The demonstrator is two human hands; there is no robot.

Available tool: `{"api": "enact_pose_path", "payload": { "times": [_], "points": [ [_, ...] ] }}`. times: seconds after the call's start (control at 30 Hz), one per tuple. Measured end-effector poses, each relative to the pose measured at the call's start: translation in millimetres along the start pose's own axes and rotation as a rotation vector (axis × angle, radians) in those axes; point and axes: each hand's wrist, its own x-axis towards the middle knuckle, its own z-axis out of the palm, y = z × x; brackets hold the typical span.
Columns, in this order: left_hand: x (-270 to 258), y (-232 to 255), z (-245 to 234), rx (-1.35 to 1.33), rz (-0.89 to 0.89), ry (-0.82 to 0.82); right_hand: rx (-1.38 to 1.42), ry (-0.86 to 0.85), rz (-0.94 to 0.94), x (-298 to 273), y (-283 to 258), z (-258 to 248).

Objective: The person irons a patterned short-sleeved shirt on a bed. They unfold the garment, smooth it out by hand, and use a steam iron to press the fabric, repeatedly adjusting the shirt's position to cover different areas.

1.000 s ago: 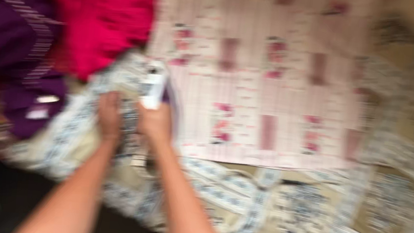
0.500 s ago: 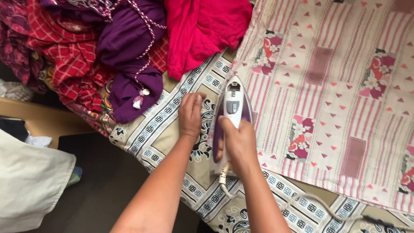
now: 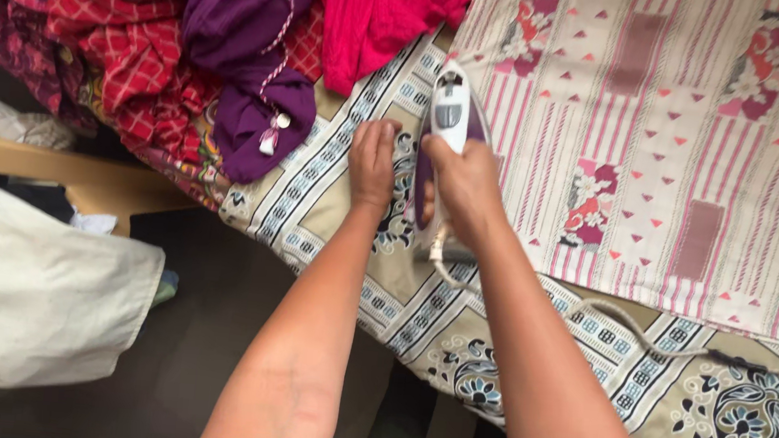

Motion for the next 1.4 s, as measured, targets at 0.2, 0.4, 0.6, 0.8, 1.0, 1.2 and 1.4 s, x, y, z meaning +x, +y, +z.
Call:
{"api": "enact_pose_path", "payload": {
  "times": [0.2, 0.4, 0.6, 0.8, 1.0, 1.2, 1.4],
  "points": [
    [-2, -5, 2, 0.067, 0.076, 0.023, -0.029, -0.037, -0.004, -17, 15, -8],
    [-3, 0, 1, 0.040, 0.051, 0.032, -0.012, -0.051, -0.010, -1, -4, 3],
    [-1, 4, 2, 0.022, 0.054, 0.039, -0.043, -0.030, 0.061, -14, 4, 3],
    [-3, 16, -7, 0.002, -0.002, 0.018, -0.051, -0.062, 0.010, -8, 6, 5],
    [-1, 14, -7, -0.023, -0.013, 0.040, -0.074, -0.044, 0.099, -14, 1, 7],
    [-2, 16, -7, -0.030, -0.038, 0.038, -0.040, -0.047, 0.092, -12, 1, 12],
    [0, 12, -6, -0.054, -0.122, 0.014, -0.035, -0.061, 0.054, 1, -6, 8]
  ]
}}
